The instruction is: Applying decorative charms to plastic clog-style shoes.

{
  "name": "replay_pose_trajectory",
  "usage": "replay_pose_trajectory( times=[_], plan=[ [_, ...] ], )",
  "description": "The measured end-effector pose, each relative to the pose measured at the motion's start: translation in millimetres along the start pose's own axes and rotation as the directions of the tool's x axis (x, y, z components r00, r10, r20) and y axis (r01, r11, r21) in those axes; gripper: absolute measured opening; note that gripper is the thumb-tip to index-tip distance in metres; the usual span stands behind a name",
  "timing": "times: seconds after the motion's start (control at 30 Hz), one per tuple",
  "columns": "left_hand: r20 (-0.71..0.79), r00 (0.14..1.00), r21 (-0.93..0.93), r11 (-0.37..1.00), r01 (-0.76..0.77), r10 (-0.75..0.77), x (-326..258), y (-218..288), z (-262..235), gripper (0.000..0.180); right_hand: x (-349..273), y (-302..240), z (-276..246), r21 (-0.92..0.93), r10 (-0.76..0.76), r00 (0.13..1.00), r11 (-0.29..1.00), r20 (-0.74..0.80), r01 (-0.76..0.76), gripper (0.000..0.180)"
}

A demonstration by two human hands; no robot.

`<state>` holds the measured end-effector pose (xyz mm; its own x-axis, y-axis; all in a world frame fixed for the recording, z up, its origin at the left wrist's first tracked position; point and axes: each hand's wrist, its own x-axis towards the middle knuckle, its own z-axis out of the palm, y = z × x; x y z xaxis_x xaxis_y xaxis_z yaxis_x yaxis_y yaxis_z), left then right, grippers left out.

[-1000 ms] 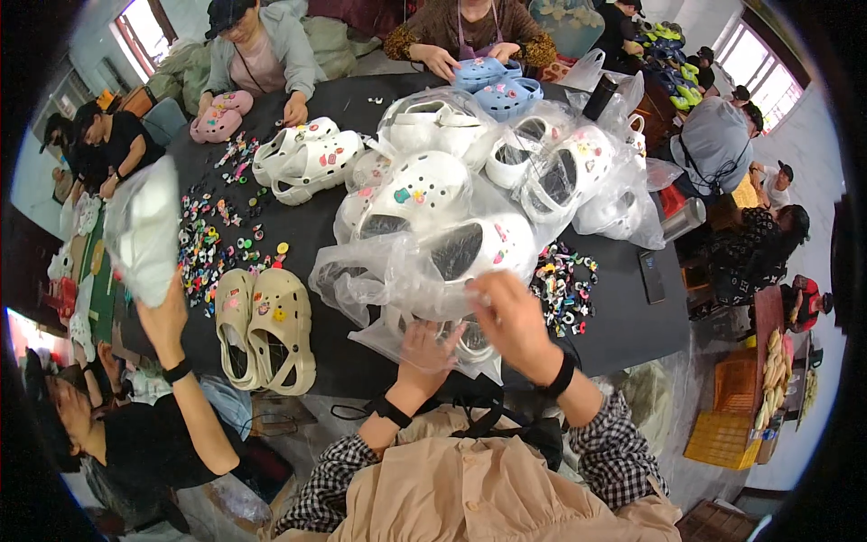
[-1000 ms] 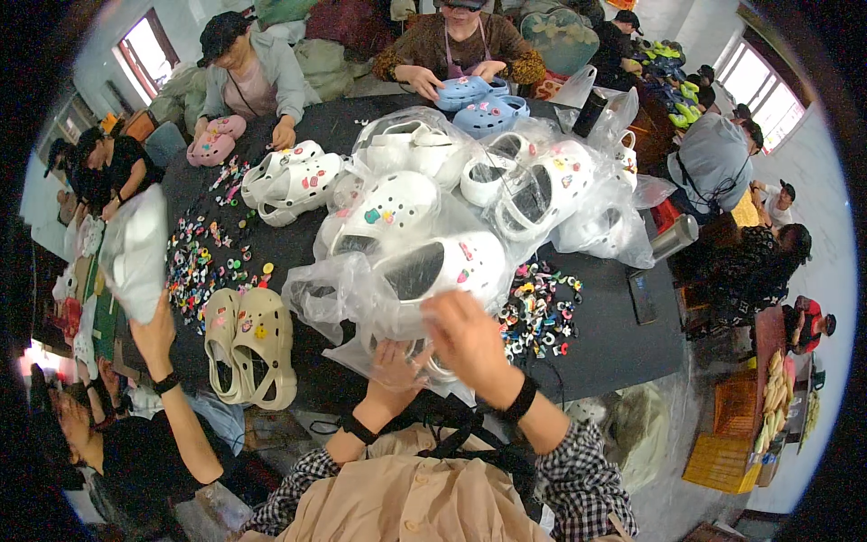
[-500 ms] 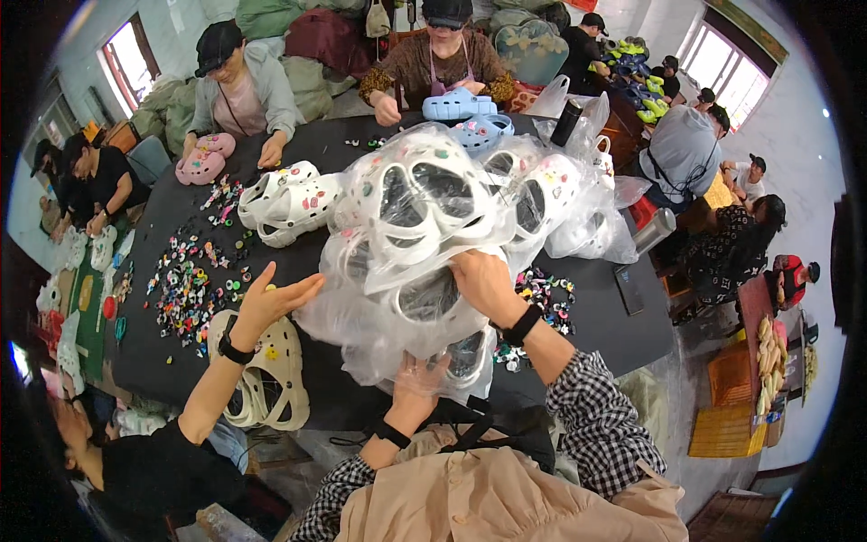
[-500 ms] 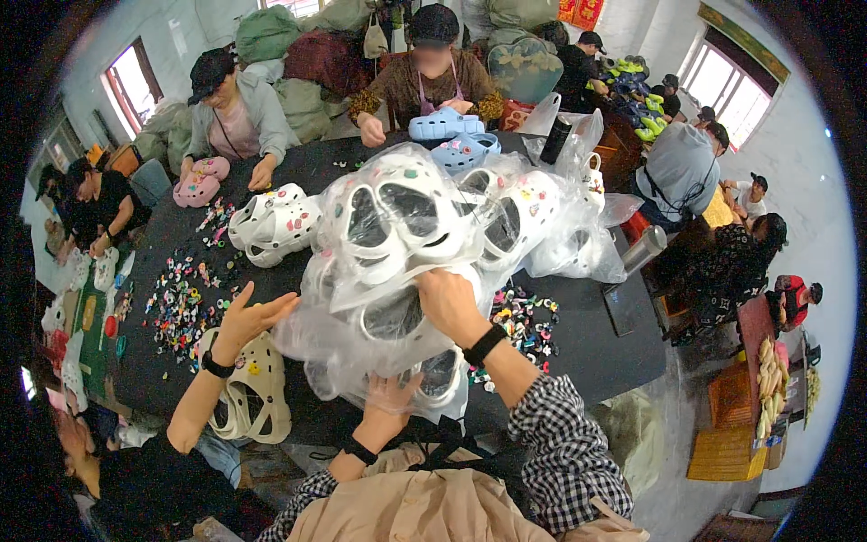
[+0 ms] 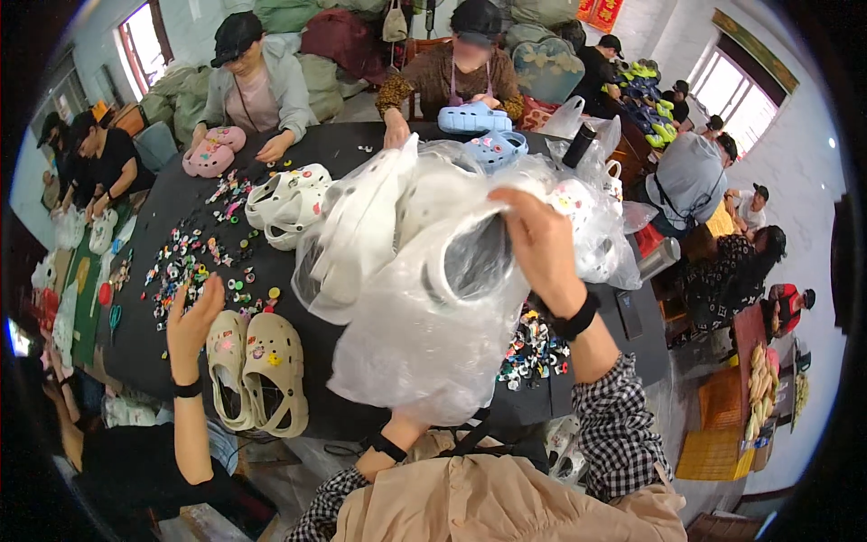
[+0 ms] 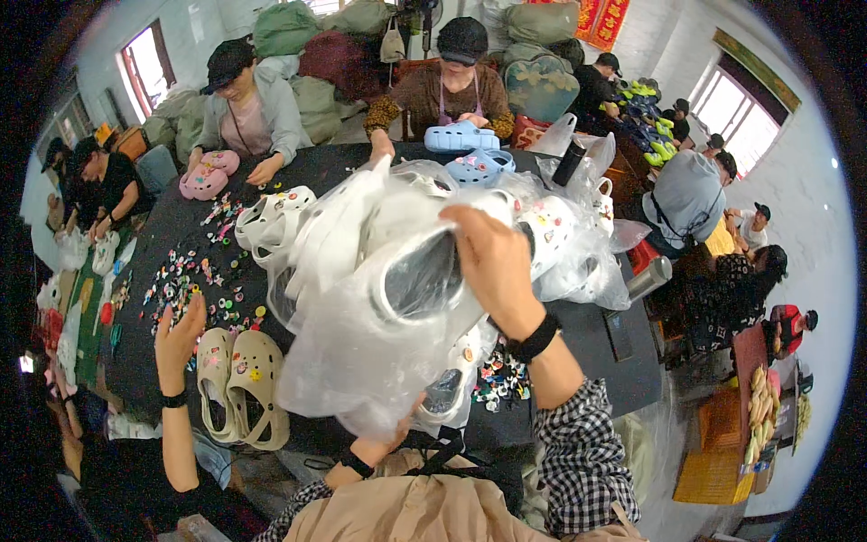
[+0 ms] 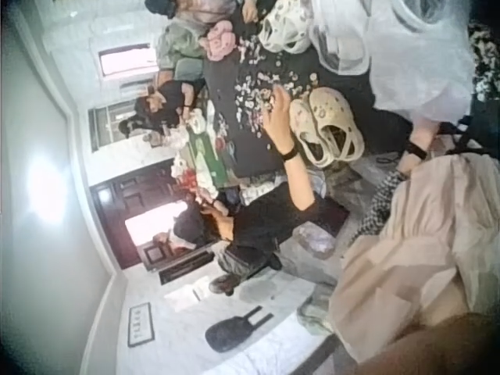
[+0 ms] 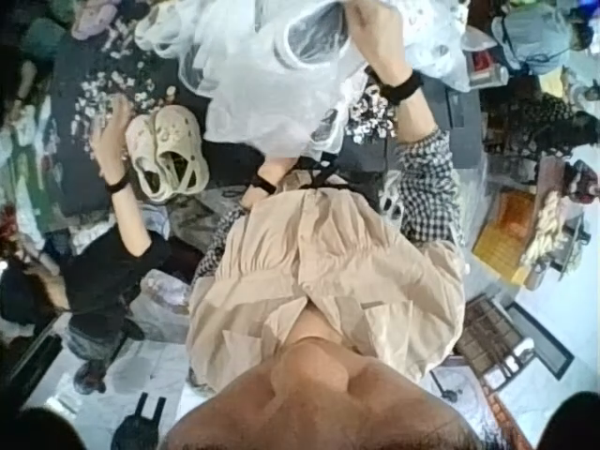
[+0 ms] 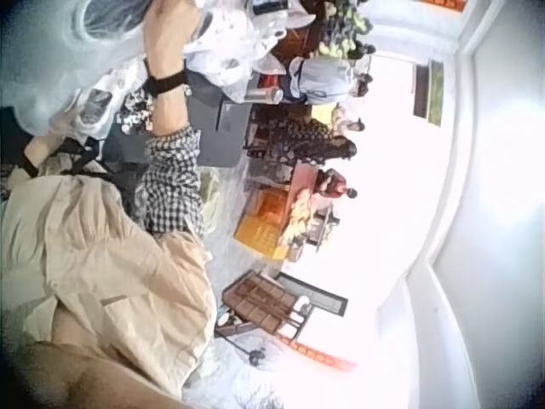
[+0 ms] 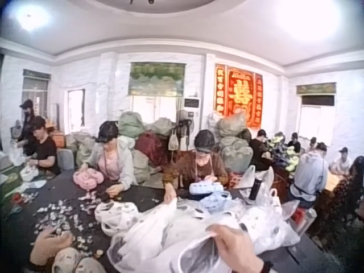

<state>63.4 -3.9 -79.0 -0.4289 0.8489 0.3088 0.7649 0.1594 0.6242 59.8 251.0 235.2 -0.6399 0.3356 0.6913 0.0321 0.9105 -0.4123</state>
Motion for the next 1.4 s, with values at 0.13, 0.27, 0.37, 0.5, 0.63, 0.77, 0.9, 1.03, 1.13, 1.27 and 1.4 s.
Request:
replay_pose_trajectory(
  times=[0.13, 0.27, 0.37, 0.5, 0.63, 0.77, 0.9, 1.03, 1.13, 1.27, 1.4],
  plan=[
    [0.127, 0.991, 0.187, 0.98, -0.064, 0.04, 25, 32, -44, 0.051, 51, 17, -4, -0.089, -0.133, 0.986, 0.988, -0.097, 0.124, 0.026],
    [0.036, 0.988, 0.229, 0.962, -0.152, 0.148, 27, 27, -44, 0.042, 85, 40, 0, -0.111, -0.104, 0.994, 0.989, -0.033, 0.099, 0.025],
    [0.043, 0.993, 0.166, 0.98, -0.112, 0.106, 26, 26, -43, 0.046, 83, 78, 33, -0.316, -0.088, 0.991, 0.941, 0.105, 0.117, 0.023],
    [0.037, 0.996, 0.108, 0.99, -0.088, 0.084, 31, 24, -43, 0.054, 25, 112, 102, -0.313, -0.06, 0.965, 0.939, 0.254, 0.14, 0.022],
    [0.009, 0.996, 0.039, 0.995, -0.088, 0.088, 38, 25, -52, 0.061, 9, 93, 109, -0.227, -0.037, 0.944, 0.967, 0.327, 0.116, 0.043],
    [0.087, 0.996, 0.212, 0.976, -0.051, 0.033, 7, -9, -40, 0.065, -12, 7, 112, 0.155, -0.327, 0.85, 0.945, 0.413, 0.288, 0.071],
    [0.075, 0.991, 0.285, 0.95, -0.131, 0.114, -13, -18, -38, 0.059, -78, -74, 105, 0.51, -0.666, 0.366, 0.74, 0.65, 0.439, 0.098],
    [0.083, 0.993, 0.273, 0.956, -0.107, 0.087, -42, -8, -49, 0.056, -99, -108, 113, 0.525, -0.598, 0.232, 0.793, 0.767, 0.311, 0.096],
    [0.078, 0.993, 0.253, 0.961, -0.11, 0.093, -43, -4, -52, 0.054, -127, -108, 114, 0.559, -0.66, 0.149, 0.718, 0.737, 0.415, 0.081],
    [0.07, 0.993, 0.214, 0.97, -0.112, 0.099, -39, 4, -56, 0.052, -142, -83, 117, 0.639, -0.801, 0.302, 0.596, 0.517, 0.486, 0.067],
    [0.067, 0.992, 0.187, 0.976, -0.115, 0.104, -23, -3, -78, 0.05, -131, -90, 115, 0.557, -0.703, 0.382, 0.709, 0.599, 0.432, 0.081]
  ],
)
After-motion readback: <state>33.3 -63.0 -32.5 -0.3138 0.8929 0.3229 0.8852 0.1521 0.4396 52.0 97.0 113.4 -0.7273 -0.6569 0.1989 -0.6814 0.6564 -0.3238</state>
